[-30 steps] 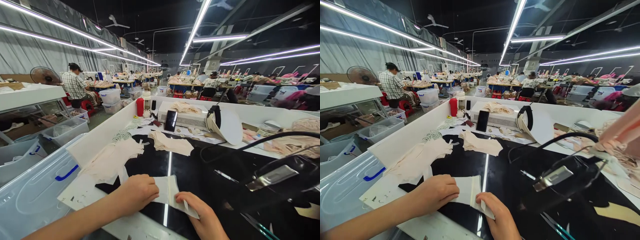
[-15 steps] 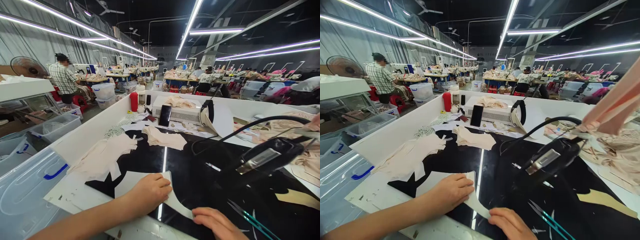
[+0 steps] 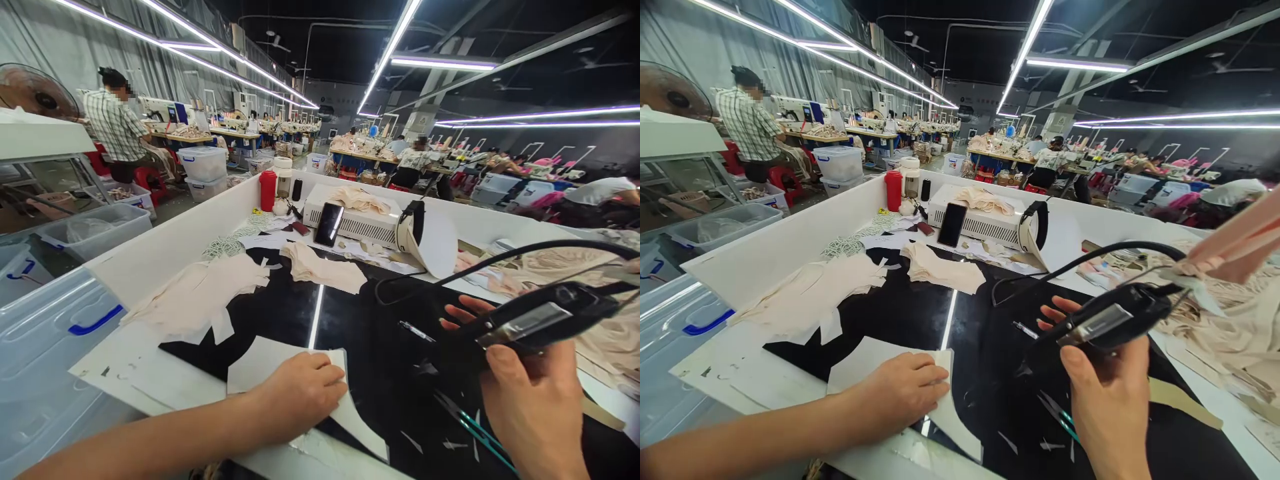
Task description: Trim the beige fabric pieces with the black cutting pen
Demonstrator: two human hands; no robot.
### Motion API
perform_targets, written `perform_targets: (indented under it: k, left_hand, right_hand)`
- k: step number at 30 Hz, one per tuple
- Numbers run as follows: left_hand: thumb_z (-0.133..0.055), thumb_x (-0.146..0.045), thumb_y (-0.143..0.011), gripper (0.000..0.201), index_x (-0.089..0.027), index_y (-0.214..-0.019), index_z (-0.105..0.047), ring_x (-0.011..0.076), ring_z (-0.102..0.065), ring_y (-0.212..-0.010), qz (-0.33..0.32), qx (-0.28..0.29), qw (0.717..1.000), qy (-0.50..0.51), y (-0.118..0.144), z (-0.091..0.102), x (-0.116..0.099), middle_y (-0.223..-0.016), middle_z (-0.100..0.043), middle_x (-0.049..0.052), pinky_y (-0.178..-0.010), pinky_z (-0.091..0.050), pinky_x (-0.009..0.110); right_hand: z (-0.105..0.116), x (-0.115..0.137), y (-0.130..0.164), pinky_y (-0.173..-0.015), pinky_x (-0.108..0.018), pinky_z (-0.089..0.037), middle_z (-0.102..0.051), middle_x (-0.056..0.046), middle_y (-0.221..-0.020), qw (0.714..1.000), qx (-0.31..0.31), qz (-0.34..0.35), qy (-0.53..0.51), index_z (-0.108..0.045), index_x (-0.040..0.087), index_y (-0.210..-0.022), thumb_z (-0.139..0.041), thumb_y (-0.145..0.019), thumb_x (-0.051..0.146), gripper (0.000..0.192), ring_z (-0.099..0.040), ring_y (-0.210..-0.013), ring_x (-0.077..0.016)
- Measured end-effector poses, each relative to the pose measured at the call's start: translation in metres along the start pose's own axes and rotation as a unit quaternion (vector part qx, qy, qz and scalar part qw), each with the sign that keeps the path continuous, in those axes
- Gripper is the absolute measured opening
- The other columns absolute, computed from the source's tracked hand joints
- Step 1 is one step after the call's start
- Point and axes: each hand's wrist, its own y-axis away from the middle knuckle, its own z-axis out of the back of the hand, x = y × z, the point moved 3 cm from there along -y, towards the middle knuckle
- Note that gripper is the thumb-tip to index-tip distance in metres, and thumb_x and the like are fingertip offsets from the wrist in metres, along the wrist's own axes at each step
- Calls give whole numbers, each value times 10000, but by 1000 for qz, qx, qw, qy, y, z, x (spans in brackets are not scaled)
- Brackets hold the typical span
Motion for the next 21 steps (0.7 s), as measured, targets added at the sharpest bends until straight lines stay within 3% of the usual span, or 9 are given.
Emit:
perform_targets:
  k: [4,9,14,18,21]
  left_hand:
    - [-569,-90,-979,166,-168,-833,-556,166,-571,-778,14,-31,999,35,-4,4,0,-846,-589,18,-694,-456,301]
    - [-564,-107,-1005,108,-151,-910,-588,183,-603,-865,28,-54,998,34,-9,-3,3,-935,-646,62,-685,-450,297]
    - [-616,-118,-976,34,-135,-998,-634,214,-620,-942,27,-57,998,21,-11,-21,3,-1027,-679,111,-683,-459,302]
    - [-584,-141,-1008,67,-125,-997,-648,212,-624,-934,33,-73,997,7,-10,-24,1,-1021,-684,114,-674,-457,303]
    - [-551,-161,-1036,120,-124,-980,-650,197,-622,-894,41,-82,996,5,-8,-20,0,-980,-680,96,-650,-445,300]
  right_hand:
    - [-22,8,-1,-700,-460,-580,-712,-32,-960,999,-13,17,-26,-631,362,-1297,-874,-710,439,640,-693,-749,-245]
    - [-44,-1,6,-745,-424,-579,-679,8,-969,996,64,40,-42,-509,378,-1443,-855,-766,350,761,-664,-743,-196]
    - [-72,-10,9,-737,-362,-583,-682,23,-955,986,121,55,-103,-534,360,-1378,-819,-826,297,625,-672,-757,-161]
    - [-87,-20,11,-654,-332,-579,-674,43,-876,981,102,61,-152,-561,351,-1307,-780,-857,317,501,-650,-688,-148]
    - [-94,-26,13,-640,-328,-571,-669,50,-847,980,89,52,-170,-556,348,-1306,-781,-845,322,514,-636,-670,-144]
